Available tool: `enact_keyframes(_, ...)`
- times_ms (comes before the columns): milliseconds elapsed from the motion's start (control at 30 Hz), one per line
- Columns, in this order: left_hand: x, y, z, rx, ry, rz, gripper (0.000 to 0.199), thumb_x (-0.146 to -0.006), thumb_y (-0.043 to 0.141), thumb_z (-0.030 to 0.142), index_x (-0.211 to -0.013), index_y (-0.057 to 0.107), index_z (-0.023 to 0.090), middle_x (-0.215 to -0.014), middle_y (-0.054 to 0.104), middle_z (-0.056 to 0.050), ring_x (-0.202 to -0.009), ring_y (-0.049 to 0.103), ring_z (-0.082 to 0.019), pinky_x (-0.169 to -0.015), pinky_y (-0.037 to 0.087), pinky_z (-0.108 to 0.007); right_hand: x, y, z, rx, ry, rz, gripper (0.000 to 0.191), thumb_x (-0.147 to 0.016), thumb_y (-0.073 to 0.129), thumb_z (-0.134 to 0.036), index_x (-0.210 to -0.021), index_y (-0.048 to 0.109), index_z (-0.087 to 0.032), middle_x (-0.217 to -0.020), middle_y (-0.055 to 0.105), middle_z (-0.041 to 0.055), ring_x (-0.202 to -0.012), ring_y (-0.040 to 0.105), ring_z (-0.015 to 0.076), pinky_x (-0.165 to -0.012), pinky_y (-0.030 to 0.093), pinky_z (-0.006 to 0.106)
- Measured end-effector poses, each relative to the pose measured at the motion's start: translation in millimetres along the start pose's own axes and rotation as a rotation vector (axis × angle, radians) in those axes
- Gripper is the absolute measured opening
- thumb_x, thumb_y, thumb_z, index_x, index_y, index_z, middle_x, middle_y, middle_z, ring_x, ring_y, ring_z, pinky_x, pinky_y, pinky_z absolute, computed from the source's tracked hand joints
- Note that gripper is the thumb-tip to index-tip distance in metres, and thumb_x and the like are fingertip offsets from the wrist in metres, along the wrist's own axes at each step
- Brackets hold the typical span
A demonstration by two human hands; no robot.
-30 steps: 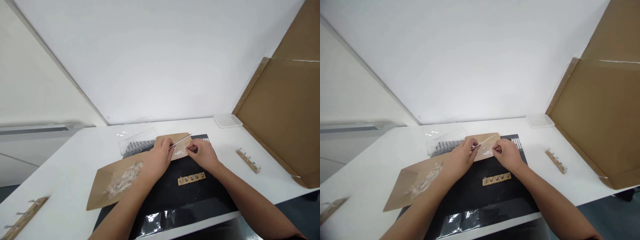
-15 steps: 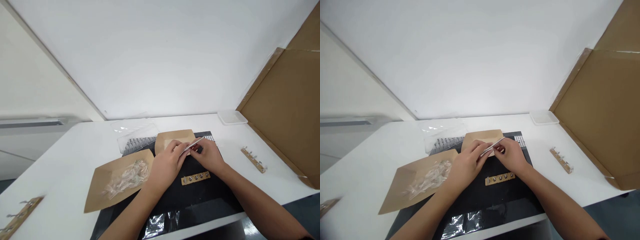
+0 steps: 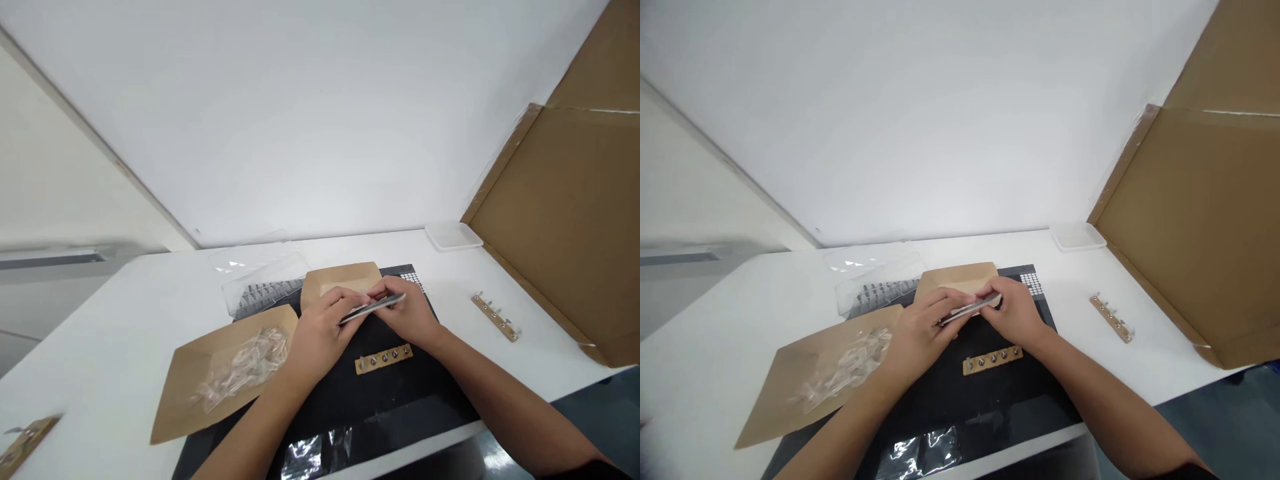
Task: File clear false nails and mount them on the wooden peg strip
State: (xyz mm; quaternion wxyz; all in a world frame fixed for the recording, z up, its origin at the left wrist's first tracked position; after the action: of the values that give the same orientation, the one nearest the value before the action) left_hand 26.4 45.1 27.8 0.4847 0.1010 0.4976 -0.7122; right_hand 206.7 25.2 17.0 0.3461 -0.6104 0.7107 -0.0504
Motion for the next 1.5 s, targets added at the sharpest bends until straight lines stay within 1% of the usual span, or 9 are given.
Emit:
enact_keyframes(167, 2, -1.6, -6, 0.031, -0.006, -0.004, 0.017, -0.103, 0.061, 0.024, -0.109, 0.077, 0.022, -0.104, 0.077, -0.006, -0.087, 0.075, -0.017, -0.078, 0.061, -0.028, -1, 0, 0, -0.034, -0.026, -0.020, 0.011, -0.084, 0.073, -0.015, -0.092, 0.075, -0.023, -0.089, 0.079, 0.0010, -0.081, 0.073, 0.0178, -0.072, 0.055, 0.028)
enact_keyframes(300, 2, -3.4, -8, 0.038, -0.163, 0.024, 0.019, -0.104, 0.061, 0.032, -0.106, 0.077, 0.022, -0.093, 0.078, -0.003, -0.068, 0.070, -0.014, -0.071, 0.057, -0.028, 0, 4, 5, -0.175, 0.049, -0.086, 0.019, -0.087, 0.079, -0.032, -0.104, 0.076, -0.024, -0.095, 0.081, 0.0027, -0.079, 0.076, 0.0178, -0.058, 0.054, 0.024)
enact_keyframes(400, 2, -2.8, -8, 0.047, -0.313, 0.030, 0.027, -0.103, 0.061, 0.043, -0.097, 0.078, 0.023, -0.071, 0.073, 0.001, -0.059, 0.066, -0.015, -0.066, 0.054, -0.027, 0, 10, 10, -0.405, 0.156, -0.141, 0.023, -0.087, 0.081, -0.041, -0.100, 0.076, -0.023, -0.094, 0.082, 0.0040, -0.083, 0.079, 0.0202, -0.046, 0.048, 0.021)
enact_keyframes(567, 0, 1.1, -9, 0.111, -0.421, 0.003, 0.037, -0.101, 0.061, 0.052, -0.086, 0.076, 0.023, -0.056, 0.065, 0.003, -0.063, 0.069, -0.018, -0.068, 0.052, -0.029, -1, 16, 20, -0.548, 0.255, -0.116, 0.027, -0.086, 0.081, -0.047, -0.090, 0.076, -0.021, -0.080, 0.079, 0.0038, -0.069, 0.076, 0.0187, -0.040, 0.041, 0.020)
enact_keyframes(733, 3, 6.7, -22, 0.226, -0.602, -0.103, 0.041, -0.103, 0.054, 0.055, -0.121, 0.064, 0.020, -0.066, 0.069, 0.004, -0.041, 0.057, -0.015, -0.052, 0.047, -0.029, -3, 11, 29, -0.393, 0.186, -0.030, 0.024, -0.093, 0.075, -0.043, -0.105, 0.076, -0.022, -0.087, 0.077, 0.0038, -0.077, 0.077, 0.0187, -0.049, 0.048, 0.023)
enact_keyframes(833, 2, 4.1, -23, 0.145, -0.573, -0.090, 0.039, -0.106, 0.047, 0.049, -0.129, 0.052, 0.017, -0.080, 0.071, -0.001, -0.050, 0.061, -0.017, -0.055, 0.048, -0.032, -3, 3, 21, -0.225, 0.045, 0.014, 0.017, -0.099, 0.069, -0.038, -0.106, 0.077, -0.025, -0.093, 0.074, 0.0041, -0.080, 0.075, 0.0173, -0.054, 0.052, 0.025)
enact_keyframes(1100, -1, 12.6, -8, -0.020, -0.280, -0.246, 0.027, -0.109, 0.039, 0.031, -0.099, 0.061, 0.020, -0.094, 0.067, -0.007, -0.090, 0.066, -0.025, -0.085, 0.051, -0.040, 10, -1, -16, 0.167, -0.403, 0.182, 0.009, -0.102, 0.064, -0.017, -0.102, 0.072, -0.022, -0.083, 0.066, 0.0035, -0.068, 0.058, 0.0139, -0.053, 0.047, 0.026)
enact_keyframes(1300, 1, 13.7, -8, 0.061, -0.348, -0.259, 0.032, -0.109, 0.039, 0.029, -0.087, 0.061, 0.021, -0.076, 0.066, -0.003, -0.078, 0.065, -0.022, -0.078, 0.048, -0.036, 11, 6, -20, 0.378, -0.455, 0.219, 0.009, -0.103, 0.063, -0.015, -0.097, 0.068, -0.020, -0.082, 0.063, 0.0027, -0.066, 0.054, 0.0125, -0.057, 0.043, 0.026)
enact_keyframes(1500, 3, 11.5, -5, 0.169, -0.455, -0.262, 0.037, -0.109, 0.039, 0.034, -0.081, 0.060, 0.022, -0.057, 0.057, 0.004, -0.059, 0.059, -0.018, -0.069, 0.044, -0.032, 8, 14, -21, 0.440, -0.484, 0.206, 0.025, -0.105, 0.058, -0.016, -0.081, 0.058, -0.020, -0.073, 0.052, 0.0002, -0.065, 0.049, 0.0133, -0.059, 0.041, 0.025)
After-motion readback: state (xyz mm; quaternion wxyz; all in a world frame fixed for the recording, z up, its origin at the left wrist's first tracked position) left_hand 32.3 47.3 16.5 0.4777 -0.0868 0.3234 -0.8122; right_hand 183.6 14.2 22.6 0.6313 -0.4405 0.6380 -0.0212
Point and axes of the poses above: each hand's wrist, its own x-axis away from the middle knuckle, its own y-axis out of the palm, z = x × y, the point moved 4 cm from there along -x, towards the middle knuckle
